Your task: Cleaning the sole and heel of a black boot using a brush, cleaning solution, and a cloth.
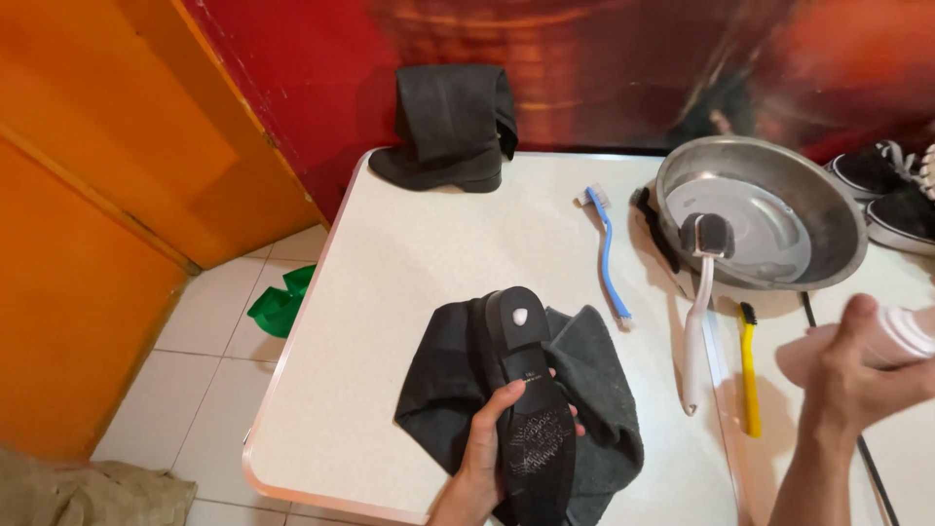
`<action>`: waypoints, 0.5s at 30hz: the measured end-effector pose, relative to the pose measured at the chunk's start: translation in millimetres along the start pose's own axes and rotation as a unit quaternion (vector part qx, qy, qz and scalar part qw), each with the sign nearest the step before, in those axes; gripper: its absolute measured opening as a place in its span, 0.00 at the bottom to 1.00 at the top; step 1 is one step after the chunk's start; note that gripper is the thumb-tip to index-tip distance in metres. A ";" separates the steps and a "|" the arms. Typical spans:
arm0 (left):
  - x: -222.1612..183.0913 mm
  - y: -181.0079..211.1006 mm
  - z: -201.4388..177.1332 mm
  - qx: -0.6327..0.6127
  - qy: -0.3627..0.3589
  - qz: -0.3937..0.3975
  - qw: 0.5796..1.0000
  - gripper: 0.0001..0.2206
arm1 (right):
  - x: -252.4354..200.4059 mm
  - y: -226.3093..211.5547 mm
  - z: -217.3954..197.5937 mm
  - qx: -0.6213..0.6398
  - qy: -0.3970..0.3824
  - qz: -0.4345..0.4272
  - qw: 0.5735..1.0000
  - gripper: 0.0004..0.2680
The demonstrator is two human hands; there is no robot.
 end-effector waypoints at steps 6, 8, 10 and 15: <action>18.2 27.4 26.7 0.058 -0.043 -0.016 0.997 0.25 | 3.1 21.3 -5.1 -0.055 0.048 -0.001 0.997 0.20; 31.3 34.7 30.3 0.070 -0.052 -0.037 0.996 0.26 | 5.7 8.2 -0.6 -0.052 0.029 0.008 0.998 0.28; 46.7 42.3 30.3 0.084 -0.123 -0.040 0.988 0.24 | 9.7 -5.1 7.3 -0.080 -0.011 -0.012 0.997 0.25; 71.5 43.2 14.9 0.079 -0.195 -0.021 0.977 0.25 | -12.6 41.8 0.7 -0.093 -0.004 0.057 0.994 0.19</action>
Point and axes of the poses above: each hand's wrist, its own x-axis towards the middle knuckle, its own z-axis out of the palm, y = z × x, the point moved 2 cm from there along x, towards the middle knuckle, and after that the axes turned 8 degrees about x, right-handed, at the moved point
